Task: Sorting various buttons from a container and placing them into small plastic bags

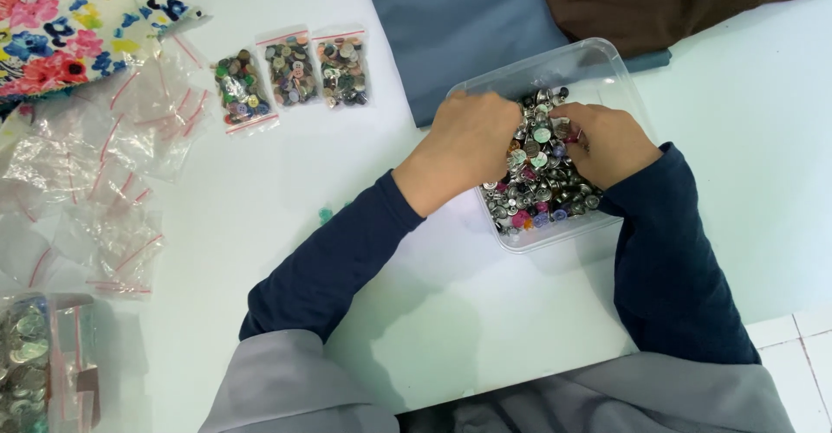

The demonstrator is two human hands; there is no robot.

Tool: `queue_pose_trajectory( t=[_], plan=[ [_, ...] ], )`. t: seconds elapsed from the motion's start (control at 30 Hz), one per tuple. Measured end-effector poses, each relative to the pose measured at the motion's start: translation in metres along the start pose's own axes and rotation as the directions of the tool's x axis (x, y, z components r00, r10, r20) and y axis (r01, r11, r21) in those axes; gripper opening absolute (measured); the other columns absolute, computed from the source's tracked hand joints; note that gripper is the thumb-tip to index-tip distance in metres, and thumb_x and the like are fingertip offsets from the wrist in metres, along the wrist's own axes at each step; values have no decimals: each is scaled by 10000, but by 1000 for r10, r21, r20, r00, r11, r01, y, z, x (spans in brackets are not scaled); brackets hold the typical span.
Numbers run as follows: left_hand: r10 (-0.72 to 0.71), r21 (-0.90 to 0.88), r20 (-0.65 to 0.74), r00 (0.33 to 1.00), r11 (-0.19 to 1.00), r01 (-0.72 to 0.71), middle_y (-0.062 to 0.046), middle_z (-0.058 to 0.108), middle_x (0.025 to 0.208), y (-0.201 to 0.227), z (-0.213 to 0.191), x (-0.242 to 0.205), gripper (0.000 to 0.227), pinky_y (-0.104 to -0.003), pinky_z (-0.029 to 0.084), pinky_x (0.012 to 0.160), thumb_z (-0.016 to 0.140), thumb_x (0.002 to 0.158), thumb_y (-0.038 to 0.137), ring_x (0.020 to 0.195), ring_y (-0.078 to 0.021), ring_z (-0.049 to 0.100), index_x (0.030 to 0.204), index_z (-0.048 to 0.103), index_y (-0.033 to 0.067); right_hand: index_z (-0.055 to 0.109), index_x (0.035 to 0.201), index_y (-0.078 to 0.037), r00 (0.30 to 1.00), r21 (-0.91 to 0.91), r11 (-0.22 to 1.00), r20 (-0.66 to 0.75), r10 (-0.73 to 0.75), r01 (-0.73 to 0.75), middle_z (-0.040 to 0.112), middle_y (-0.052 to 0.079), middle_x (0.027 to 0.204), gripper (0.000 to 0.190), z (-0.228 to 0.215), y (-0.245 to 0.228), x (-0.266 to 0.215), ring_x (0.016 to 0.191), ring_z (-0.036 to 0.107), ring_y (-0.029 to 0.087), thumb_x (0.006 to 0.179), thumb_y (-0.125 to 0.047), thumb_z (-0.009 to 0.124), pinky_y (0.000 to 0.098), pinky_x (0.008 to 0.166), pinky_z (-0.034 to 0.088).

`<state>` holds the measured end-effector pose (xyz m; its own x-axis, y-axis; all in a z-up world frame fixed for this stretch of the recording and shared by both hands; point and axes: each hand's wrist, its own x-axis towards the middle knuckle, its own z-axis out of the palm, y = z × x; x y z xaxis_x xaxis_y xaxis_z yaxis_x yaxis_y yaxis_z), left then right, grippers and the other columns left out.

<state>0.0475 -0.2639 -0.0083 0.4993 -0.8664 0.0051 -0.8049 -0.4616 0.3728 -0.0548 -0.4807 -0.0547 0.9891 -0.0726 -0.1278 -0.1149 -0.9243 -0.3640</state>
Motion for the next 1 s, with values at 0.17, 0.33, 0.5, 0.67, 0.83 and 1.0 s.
queue_pose_trajectory(
  t=[0.17,0.33,0.5,0.67,0.83,1.0],
  plan=[
    [-107,309,47,993,947,87,-37,704,620,29,-12,-7,198,-478,344,965,763,680,-31,681,-276,711,683,745,166,686,1326,-150,998,54,998,-63,-9,12,724,117,898,457,-3,-4,-2,805,725,334,892,-9,718,431,696,584],
    [-204,389,109,973,909,147,-42,729,650,36,-15,-6,196,-518,220,1127,774,751,-48,719,-242,708,700,761,141,684,1333,-156,990,137,990,-142,3,17,751,102,953,403,-9,-11,-7,806,728,320,953,-21,703,400,674,585],
    [-181,319,66,981,936,151,-45,717,647,33,-18,-11,200,-460,271,927,745,721,-70,679,-250,698,723,759,130,651,1351,-34,953,308,927,-275,-129,214,745,180,1049,435,-26,-32,-12,926,733,352,965,160,607,419,755,613],
    [-107,160,-53,993,981,114,-53,712,629,12,11,-5,173,-445,305,848,736,675,-57,655,-302,718,680,732,116,644,1341,20,928,363,886,-335,-166,289,733,215,1080,425,-25,-28,-11,964,727,340,962,201,579,412,800,611],
    [-11,-26,-118,993,1000,8,-94,703,631,-1,13,-7,112,-428,336,803,851,682,112,634,-345,703,689,743,85,657,1331,4,931,424,863,-342,-127,273,713,243,1145,420,-28,-32,-14,1020,708,385,940,158,656,422,818,616],
    [-12,-89,-262,965,996,-12,-70,708,652,-11,24,-5,62,-381,366,780,738,802,122,657,-314,715,746,725,145,742,1107,-13,966,147,969,-198,-165,196,667,247,1066,394,-25,-33,-17,904,714,392,730,105,754,466,743,634]
  ],
)
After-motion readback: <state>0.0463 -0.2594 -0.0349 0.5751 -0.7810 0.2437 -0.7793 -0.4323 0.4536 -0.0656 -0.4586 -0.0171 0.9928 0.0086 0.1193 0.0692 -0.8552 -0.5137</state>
